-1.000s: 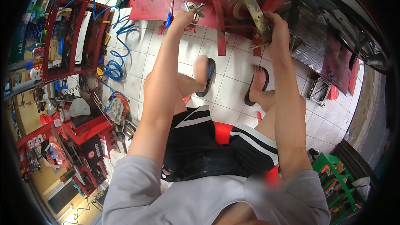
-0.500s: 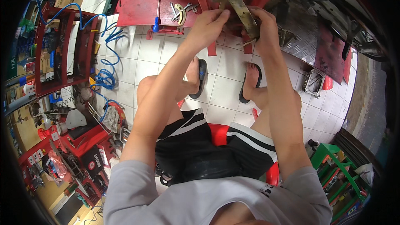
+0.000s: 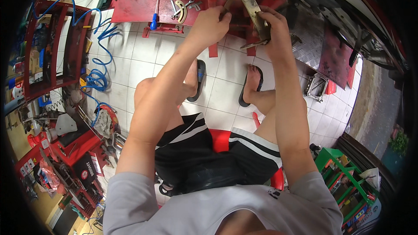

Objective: The person sits on a low stool in a workshop and works on a motorcycle brake assembly. They use their hands to manipulate the brake shoes and springs, then use pliers to adjust the components. The person continues to assemble and adjust the brake parts by hand.

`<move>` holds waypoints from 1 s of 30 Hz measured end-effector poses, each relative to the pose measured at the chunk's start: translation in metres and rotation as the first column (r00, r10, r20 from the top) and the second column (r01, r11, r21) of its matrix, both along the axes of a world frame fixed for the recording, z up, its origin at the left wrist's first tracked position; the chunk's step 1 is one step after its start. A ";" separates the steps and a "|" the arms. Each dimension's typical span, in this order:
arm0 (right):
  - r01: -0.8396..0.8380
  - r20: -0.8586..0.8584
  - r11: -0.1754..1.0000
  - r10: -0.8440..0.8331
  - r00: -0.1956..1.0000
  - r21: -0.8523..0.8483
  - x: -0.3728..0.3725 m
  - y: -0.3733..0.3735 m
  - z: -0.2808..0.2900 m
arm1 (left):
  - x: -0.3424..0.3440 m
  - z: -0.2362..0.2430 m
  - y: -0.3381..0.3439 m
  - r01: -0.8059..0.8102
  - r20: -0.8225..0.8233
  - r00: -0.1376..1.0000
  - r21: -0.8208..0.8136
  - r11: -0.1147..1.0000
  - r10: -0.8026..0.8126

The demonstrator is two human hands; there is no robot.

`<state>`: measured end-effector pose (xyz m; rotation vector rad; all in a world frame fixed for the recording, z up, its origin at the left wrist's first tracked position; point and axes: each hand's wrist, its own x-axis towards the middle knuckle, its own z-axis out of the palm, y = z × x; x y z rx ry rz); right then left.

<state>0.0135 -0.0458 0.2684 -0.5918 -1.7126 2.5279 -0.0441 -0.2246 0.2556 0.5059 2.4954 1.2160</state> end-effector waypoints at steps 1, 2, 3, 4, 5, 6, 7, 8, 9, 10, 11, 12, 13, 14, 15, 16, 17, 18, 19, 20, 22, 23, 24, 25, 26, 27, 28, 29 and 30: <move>-0.029 -0.013 0.999 0.029 1.000 -0.013 0.001 0.002 0.001 | -0.002 -0.003 0.000 -0.016 -0.051 0.999 0.038 0.999 0.018; -0.058 -0.027 0.998 0.057 0.998 -0.026 0.002 0.004 0.002 | -0.003 -0.006 0.000 -0.030 -0.101 0.994 0.077 0.997 0.037; -0.085 -0.031 0.995 0.083 0.996 -0.053 0.003 0.007 0.002 | -0.002 -0.002 0.002 -0.036 -0.072 0.996 0.107 0.994 0.044; -0.112 -0.036 0.991 0.109 0.993 -0.079 0.004 0.009 0.003 | -0.002 0.001 0.004 -0.043 -0.042 0.998 0.136 0.990 0.049; -0.139 -0.041 0.985 0.136 0.990 -0.106 0.005 0.012 0.002 | -0.002 0.005 0.007 -0.052 -0.011 0.998 0.165 0.985 0.055; -0.151 -0.048 0.977 0.146 0.988 -0.147 0.006 0.012 0.002 | -0.001 0.005 0.009 -0.071 0.077 0.996 0.245 0.967 0.053; -0.163 -0.056 0.968 0.156 0.986 -0.188 0.006 0.012 0.002 | 0.001 0.005 0.012 -0.096 0.166 0.985 0.320 0.942 0.044; -0.176 -0.063 0.957 0.166 0.984 -0.229 0.006 0.012 0.001 | 0.002 0.005 0.014 -0.129 0.252 0.967 0.391 0.912 0.029; -0.179 -0.065 0.952 0.168 0.984 -0.249 0.005 0.013 -0.001 | 0.002 0.006 0.014 -0.108 0.241 0.970 0.397 0.911 0.010; -0.182 -0.067 0.945 0.171 0.983 -0.270 0.004 0.014 -0.002 | 0.002 0.007 0.014 -0.087 0.230 0.973 0.403 0.911 -0.009; -0.186 -0.069 0.939 0.173 0.982 -0.290 0.004 0.014 -0.003 | 0.002 0.008 0.014 -0.067 0.219 0.975 0.409 0.910 -0.027; -0.159 -0.053 0.939 0.150 0.987 -0.306 0.004 0.011 -0.001 | 0.001 0.007 0.011 0.048 0.216 0.967 0.356 0.933 -0.132; -0.131 -0.037 0.938 0.126 0.991 -0.321 0.004 0.007 0.001 | 0.000 0.006 0.007 0.164 0.218 0.947 0.302 0.939 -0.236; -0.104 -0.021 0.936 0.104 0.994 -0.337 0.003 0.003 0.002 | 0.000 0.005 0.004 0.279 0.227 0.915 0.246 0.928 -0.335; -0.091 -0.014 0.905 0.094 0.996 -0.414 0.002 0.003 0.002 | 0.001 0.005 0.003 0.367 0.219 0.889 0.187 0.911 -0.403; -0.077 -0.007 0.868 0.084 0.996 -0.490 0.001 0.003 0.000 | 0.004 0.005 0.002 0.451 0.216 0.857 0.127 0.883 -0.468; -0.063 0.001 0.825 0.076 0.997 -0.562 0.000 0.003 0.000 | 0.006 0.005 0.001 0.530 0.217 0.819 0.066 0.845 -0.530; -0.113 -0.041 0.782 0.111 0.993 -0.613 0.000 0.004 0.000 | 0.008 0.007 0.001 0.531 0.210 0.821 0.060 0.845 -0.530; -0.162 -0.085 0.733 0.142 0.986 -0.660 0.001 0.005 0.002 | 0.009 0.009 0.001 0.531 0.203 0.823 0.055 0.845 -0.530; -0.212 -0.130 0.680 0.170 0.977 -0.702 0.001 0.005 0.002 | 0.011 0.012 0.001 0.532 0.196 0.825 0.049 0.845 -0.530; -0.242 -0.154 0.624 0.192 0.969 -0.743 -0.001 0.010 -0.005 | 0.014 0.021 0.003 0.521 0.257 0.819 0.042 0.853 -0.513; -0.256 -0.167 0.596 0.201 0.965 -0.761 -0.001 0.013 -0.008 | 0.015 0.023 0.005 0.516 0.286 0.814 0.039 0.855 -0.505; -0.259 -0.152 0.606 0.222 0.963 -0.753 -0.002 0.011 -0.007 | 0.016 0.019 0.003 0.512 0.220 0.832 0.046 0.858 -0.509; -0.261 -0.137 0.615 0.243 0.960 -0.744 -0.003 0.009 -0.007 | 0.017 0.014 0.001 0.508 0.152 0.846 0.054 0.859 -0.510; -0.264 -0.121 0.625 0.263 0.957 -0.735 -0.004 0.007 -0.006 | 0.018 0.010 0.000 0.506 0.083 0.856 0.062 0.860 -0.509; -0.271 -0.139 0.627 0.253 0.958 -0.731 -0.004 0.006 -0.005 | 0.018 0.010 0.000 0.517 0.043 0.854 0.035 0.856 -0.518; -0.278 -0.157 0.629 0.242 0.957 -0.726 -0.004 0.006 -0.005 | 0.017 0.009 0.001 0.526 0.002 0.850 0.008 0.850 -0.526; -0.285 -0.175 0.630 0.232 0.957 -0.722 -0.004 0.006 -0.004 | 0.017 0.009 0.002 0.534 -0.038 0.845 -0.020 0.845 -0.534; -0.273 -0.181 0.628 0.207 0.961 -0.729 -0.004 0.006 -0.005 | 0.018 0.010 0.004 0.496 -0.017 0.869 0.021 0.868 -0.495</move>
